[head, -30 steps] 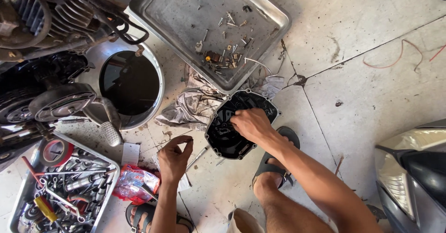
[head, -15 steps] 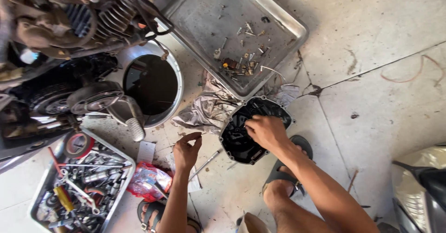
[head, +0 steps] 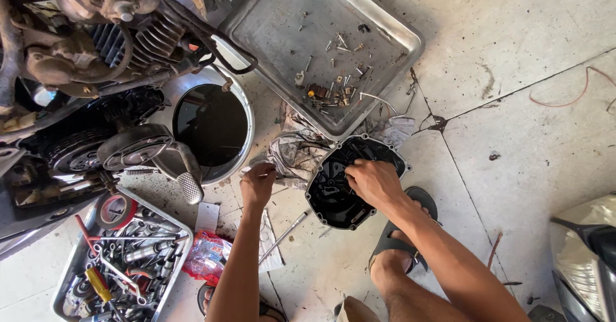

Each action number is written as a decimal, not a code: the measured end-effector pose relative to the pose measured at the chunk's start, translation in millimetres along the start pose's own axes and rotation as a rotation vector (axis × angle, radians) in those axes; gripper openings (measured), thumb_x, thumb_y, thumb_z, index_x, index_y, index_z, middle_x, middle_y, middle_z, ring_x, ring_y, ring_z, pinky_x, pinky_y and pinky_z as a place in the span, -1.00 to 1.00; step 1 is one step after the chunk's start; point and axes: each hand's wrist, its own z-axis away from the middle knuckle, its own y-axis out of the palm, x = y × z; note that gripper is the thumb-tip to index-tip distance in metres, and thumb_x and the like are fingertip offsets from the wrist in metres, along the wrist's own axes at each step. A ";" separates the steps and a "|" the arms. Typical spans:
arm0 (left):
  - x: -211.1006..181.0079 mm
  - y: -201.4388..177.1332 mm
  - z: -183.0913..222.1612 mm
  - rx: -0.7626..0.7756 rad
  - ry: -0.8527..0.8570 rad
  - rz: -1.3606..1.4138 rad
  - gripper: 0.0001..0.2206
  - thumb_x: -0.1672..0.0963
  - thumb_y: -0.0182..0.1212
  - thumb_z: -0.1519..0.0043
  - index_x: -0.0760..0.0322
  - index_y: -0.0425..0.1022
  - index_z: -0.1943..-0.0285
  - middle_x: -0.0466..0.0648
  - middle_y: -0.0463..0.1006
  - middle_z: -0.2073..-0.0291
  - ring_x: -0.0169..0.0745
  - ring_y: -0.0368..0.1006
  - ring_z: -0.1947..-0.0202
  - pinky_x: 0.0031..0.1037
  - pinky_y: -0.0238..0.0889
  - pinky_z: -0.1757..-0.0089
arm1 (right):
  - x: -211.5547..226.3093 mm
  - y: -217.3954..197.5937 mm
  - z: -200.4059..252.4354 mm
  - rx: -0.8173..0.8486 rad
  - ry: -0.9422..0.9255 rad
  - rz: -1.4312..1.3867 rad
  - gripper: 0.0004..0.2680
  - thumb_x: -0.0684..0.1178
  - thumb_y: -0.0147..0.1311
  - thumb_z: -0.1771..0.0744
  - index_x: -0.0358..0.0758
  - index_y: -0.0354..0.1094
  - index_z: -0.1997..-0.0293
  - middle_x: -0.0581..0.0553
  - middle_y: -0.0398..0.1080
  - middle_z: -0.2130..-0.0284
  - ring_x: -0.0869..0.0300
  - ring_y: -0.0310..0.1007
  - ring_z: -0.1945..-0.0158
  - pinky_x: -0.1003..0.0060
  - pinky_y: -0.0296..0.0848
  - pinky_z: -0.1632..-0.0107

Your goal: Repairing and cleaning motorcycle engine components using hand tools and a cloth

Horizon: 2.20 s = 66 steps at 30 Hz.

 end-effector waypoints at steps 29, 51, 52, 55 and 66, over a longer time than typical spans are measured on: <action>-23.2 -212.2 169.2 0.302 -0.062 1.069 -0.80 0.24 0.28 -0.10 0.48 0.51 0.12 0.07 0.55 0.43 -0.20 0.47 0.56 -0.48 0.45 0.47 | 249.7 -165.0 22.1 0.114 -0.228 0.424 -0.81 0.18 0.18 -0.26 0.22 0.61 0.09 0.21 0.61 0.42 0.26 0.53 0.50 0.38 0.53 0.27; 351.5 -368.7 588.1 -0.796 -0.397 1.429 -0.80 0.19 0.19 -0.29 0.43 0.51 -0.05 0.10 0.60 0.21 -0.17 0.58 0.30 -0.46 0.44 0.30 | 594.7 -33.0 84.7 0.477 -0.713 0.200 -0.85 0.02 0.33 -0.25 0.02 0.70 0.16 0.00 0.74 0.43 0.36 0.28 0.73 0.52 0.21 0.62; 359.9 -349.2 603.2 -0.831 -0.445 1.485 -0.82 0.19 0.20 -0.29 0.39 0.52 -0.02 0.08 0.61 0.19 -0.16 0.59 0.28 -0.45 0.45 0.29 | 606.2 -31.1 93.1 0.543 -0.675 0.111 -0.83 -0.01 0.35 -0.24 -0.10 0.70 0.15 -0.06 0.72 0.39 0.26 0.44 0.53 0.41 0.36 0.40; 373.9 -298.8 648.0 -0.930 -0.519 1.605 -0.86 0.19 0.23 -0.29 0.35 0.53 0.03 0.06 0.63 0.20 -0.11 0.61 0.25 -0.43 0.46 0.28 | 632.9 -20.7 109.8 0.712 -0.614 -0.168 -0.81 -0.14 0.32 -0.26 -0.37 0.67 0.10 -0.20 0.67 0.35 0.16 0.52 0.34 0.33 0.41 0.22; 434.5 -318.7 666.9 -1.055 -0.687 1.584 -0.81 0.16 0.26 -0.29 0.38 0.58 -0.01 0.06 0.65 0.23 -0.10 0.63 0.26 -0.40 0.50 0.26 | 724.4 110.1 87.5 1.034 -0.401 -0.604 -0.78 -0.22 0.20 -0.32 -0.55 0.55 -0.03 -0.22 0.32 0.60 0.18 0.10 0.60 0.29 0.01 0.56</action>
